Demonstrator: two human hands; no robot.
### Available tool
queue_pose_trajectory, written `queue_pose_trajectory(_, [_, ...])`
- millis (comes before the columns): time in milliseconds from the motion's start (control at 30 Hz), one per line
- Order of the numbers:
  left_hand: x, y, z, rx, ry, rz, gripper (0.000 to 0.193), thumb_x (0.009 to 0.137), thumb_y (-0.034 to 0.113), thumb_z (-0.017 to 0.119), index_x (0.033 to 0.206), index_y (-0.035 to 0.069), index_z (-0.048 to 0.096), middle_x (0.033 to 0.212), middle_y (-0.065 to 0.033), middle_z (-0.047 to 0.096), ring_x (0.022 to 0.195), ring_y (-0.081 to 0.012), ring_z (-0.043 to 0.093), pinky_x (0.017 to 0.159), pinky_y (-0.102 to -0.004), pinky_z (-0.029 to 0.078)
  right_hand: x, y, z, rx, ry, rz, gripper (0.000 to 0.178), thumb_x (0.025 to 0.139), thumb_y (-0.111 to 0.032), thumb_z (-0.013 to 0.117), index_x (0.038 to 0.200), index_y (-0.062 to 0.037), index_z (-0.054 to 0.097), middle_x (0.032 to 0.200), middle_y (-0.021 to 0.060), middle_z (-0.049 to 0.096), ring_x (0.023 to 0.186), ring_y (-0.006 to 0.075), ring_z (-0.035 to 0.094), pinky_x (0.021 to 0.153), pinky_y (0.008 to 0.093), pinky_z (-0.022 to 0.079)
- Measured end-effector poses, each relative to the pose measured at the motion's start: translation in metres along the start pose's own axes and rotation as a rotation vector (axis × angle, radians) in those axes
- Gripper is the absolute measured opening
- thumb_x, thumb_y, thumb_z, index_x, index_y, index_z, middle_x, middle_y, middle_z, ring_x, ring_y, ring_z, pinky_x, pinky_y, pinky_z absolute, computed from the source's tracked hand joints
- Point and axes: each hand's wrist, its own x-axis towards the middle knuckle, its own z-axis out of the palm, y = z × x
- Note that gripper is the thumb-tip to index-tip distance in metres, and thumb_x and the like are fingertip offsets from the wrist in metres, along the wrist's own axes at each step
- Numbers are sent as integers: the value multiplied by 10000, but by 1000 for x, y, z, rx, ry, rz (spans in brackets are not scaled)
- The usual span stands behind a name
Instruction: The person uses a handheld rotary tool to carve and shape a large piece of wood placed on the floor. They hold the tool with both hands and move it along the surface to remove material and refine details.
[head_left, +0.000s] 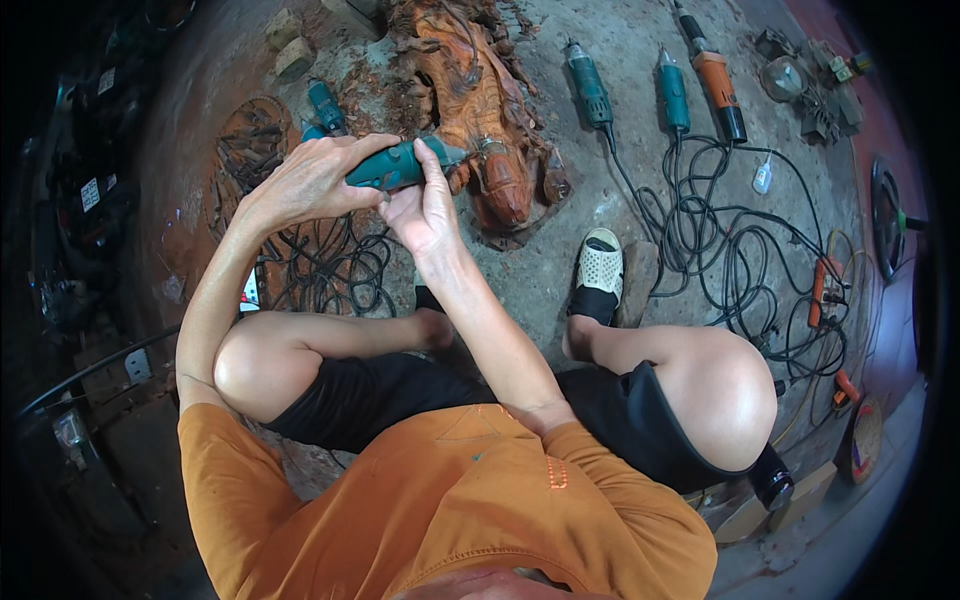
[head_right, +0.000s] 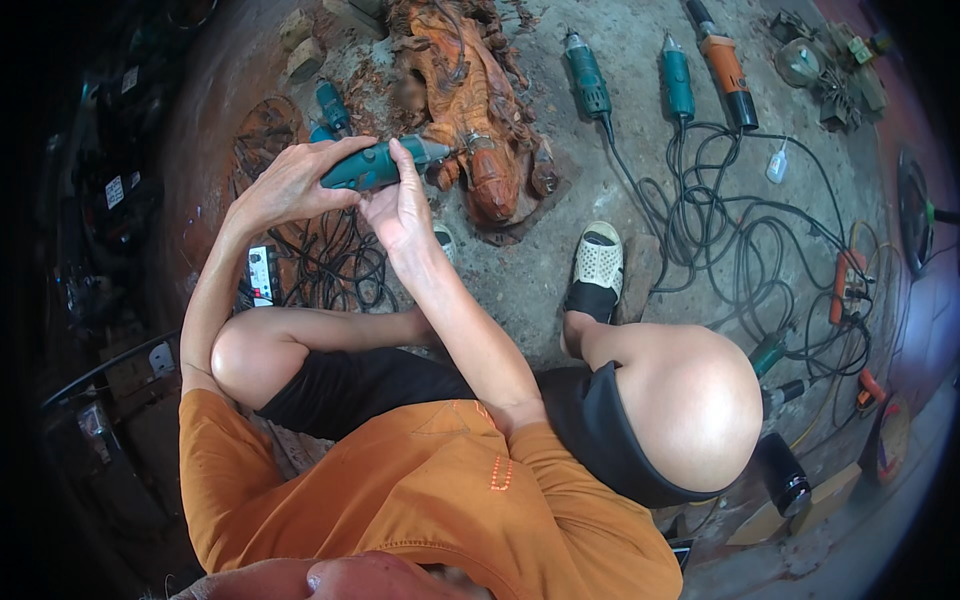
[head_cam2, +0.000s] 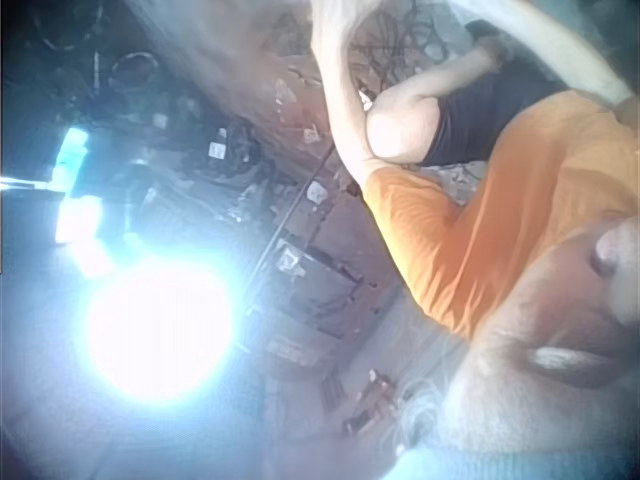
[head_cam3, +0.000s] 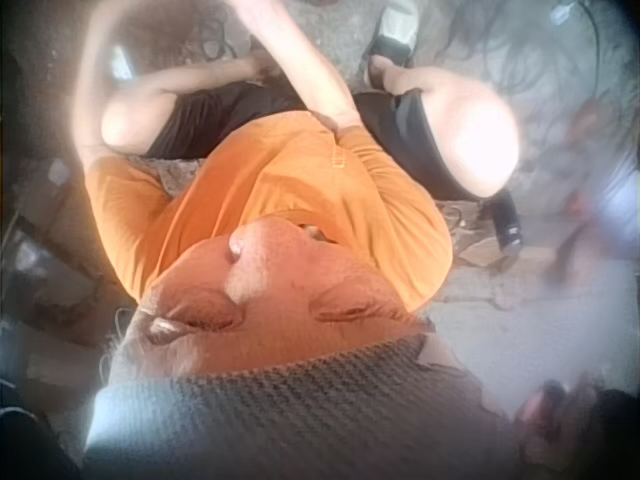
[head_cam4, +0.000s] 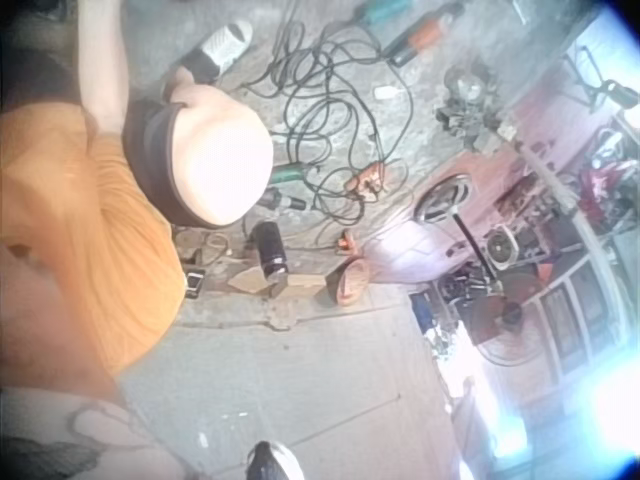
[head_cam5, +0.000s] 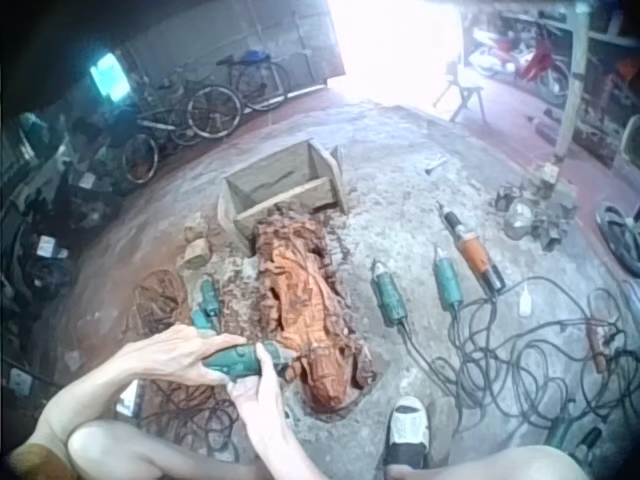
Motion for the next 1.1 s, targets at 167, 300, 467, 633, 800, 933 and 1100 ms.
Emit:
queue_pose_trajectory(167, [-1, 2, 4, -25, 95, 10, 684, 753, 251, 740, 1392, 92, 555, 1037, -242, 709, 906, -405, 696, 784, -470, 561, -9, -10, 15, -55, -19, -65, 459, 899, -403, 762, 1226, -140, 574, 1156, 33, 655, 1093, 197, 622, 877, 415, 490])
queue_pose_trajectory(300, [4, 13, 0, 14, 137, -46, 668, 759, 216, 739, 1389, 98, 551, 1065, -231, 699, 947, -401, 692, 819, -464, 556, 2, -19, 19, -7, -91, -95, 462, 899, -365, 774, 1226, -117, 565, 1168, 60, 646, 1113, 209, 618, 929, 436, 504])
queue_pose_trajectory(467, [20, 23, -6, 78, 174, -106, 615, 772, 216, 707, 1355, 94, 557, 1063, -221, 695, 939, -399, 694, 801, -469, 554, 14, -24, 35, 52, -119, -112, 443, 898, -353, 778, 1198, -104, 568, 1151, 68, 648, 1108, 214, 626, 976, 440, 522])
queue_pose_trajectory(633, [37, 28, -11, 133, 213, -110, 593, 789, 241, 689, 1348, 96, 558, 1045, -242, 694, 893, -410, 694, 756, -481, 546, 30, -42, 44, 41, -199, -99, 430, 907, -359, 768, 1187, -101, 568, 1137, 67, 652, 1060, 215, 649, 933, 421, 553])
queue_pose_trajectory(800, [55, 26, -4, 182, 215, -71, 574, 810, 258, 679, 1346, 94, 560, 995, -253, 700, 828, -416, 699, 728, -486, 550, 32, -53, 44, 67, -164, -125, 418, 922, -361, 748, 1187, -95, 566, 1131, 69, 651, 1073, 223, 642, 965, 420, 540])
queue_pose_trajectory(933, [67, 30, -2, 226, 188, -97, 570, 807, 261, 680, 1336, 84, 568, 949, -248, 706, 793, -413, 702, 705, -482, 554, 36, -62, 44, 128, -135, -125, 331, 929, -328, 744, 1136, -109, 605, 1082, 53, 690, 1016, 225, 676, 932, 448, 559])
queue_pose_trajectory(1100, [78, 32, 2, 228, 175, -124, 550, 798, 257, 678, 1305, 63, 585, 919, -255, 704, 775, -409, 702, 684, -487, 549, 44, -71, 36, 124, -142, -72, 321, 935, -342, 733, 1116, -97, 632, 1075, 58, 705, 1011, 238, 683, 935, 456, 560])
